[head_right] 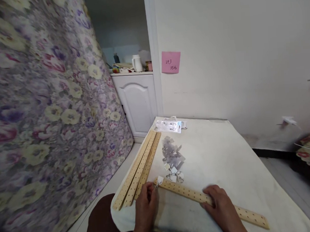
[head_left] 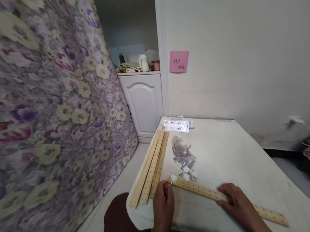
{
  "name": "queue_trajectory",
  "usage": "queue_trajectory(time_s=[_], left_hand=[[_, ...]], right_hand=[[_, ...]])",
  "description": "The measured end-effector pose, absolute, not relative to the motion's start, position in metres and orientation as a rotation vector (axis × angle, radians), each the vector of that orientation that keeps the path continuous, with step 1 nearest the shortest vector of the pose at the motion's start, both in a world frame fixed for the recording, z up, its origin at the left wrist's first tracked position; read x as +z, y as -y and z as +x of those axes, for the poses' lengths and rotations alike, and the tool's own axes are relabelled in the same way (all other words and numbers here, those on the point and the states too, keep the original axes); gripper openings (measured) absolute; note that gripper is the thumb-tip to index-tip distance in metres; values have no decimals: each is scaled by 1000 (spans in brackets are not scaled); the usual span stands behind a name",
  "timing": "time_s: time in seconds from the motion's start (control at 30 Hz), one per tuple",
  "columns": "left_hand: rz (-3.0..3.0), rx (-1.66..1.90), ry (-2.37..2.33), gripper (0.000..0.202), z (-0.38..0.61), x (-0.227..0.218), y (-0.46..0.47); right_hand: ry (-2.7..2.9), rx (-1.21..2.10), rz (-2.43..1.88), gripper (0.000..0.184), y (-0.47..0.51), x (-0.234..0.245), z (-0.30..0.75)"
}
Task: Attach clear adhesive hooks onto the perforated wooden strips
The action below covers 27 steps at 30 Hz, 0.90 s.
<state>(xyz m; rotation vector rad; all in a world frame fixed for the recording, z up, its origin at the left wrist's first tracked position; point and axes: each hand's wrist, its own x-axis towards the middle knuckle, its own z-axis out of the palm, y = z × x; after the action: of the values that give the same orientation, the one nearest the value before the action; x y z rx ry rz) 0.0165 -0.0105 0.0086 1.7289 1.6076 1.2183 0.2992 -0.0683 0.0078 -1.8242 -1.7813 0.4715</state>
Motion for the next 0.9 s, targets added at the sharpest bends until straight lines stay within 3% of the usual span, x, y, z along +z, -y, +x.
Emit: queue_trajectory(time_s=[0.43, 0.67, 0.9], left_hand=[[1779, 1220, -1596, 21, 16, 13, 14], [1783, 1210, -1571, 22, 16, 11, 13], [1774, 1229, -1578, 22, 17, 9, 13]], right_hand=[[1675, 593, -1774, 16, 25, 32, 245], [1611, 478, -1984, 9, -1, 19, 226], [1601, 511, -1928, 12, -2, 14, 227]])
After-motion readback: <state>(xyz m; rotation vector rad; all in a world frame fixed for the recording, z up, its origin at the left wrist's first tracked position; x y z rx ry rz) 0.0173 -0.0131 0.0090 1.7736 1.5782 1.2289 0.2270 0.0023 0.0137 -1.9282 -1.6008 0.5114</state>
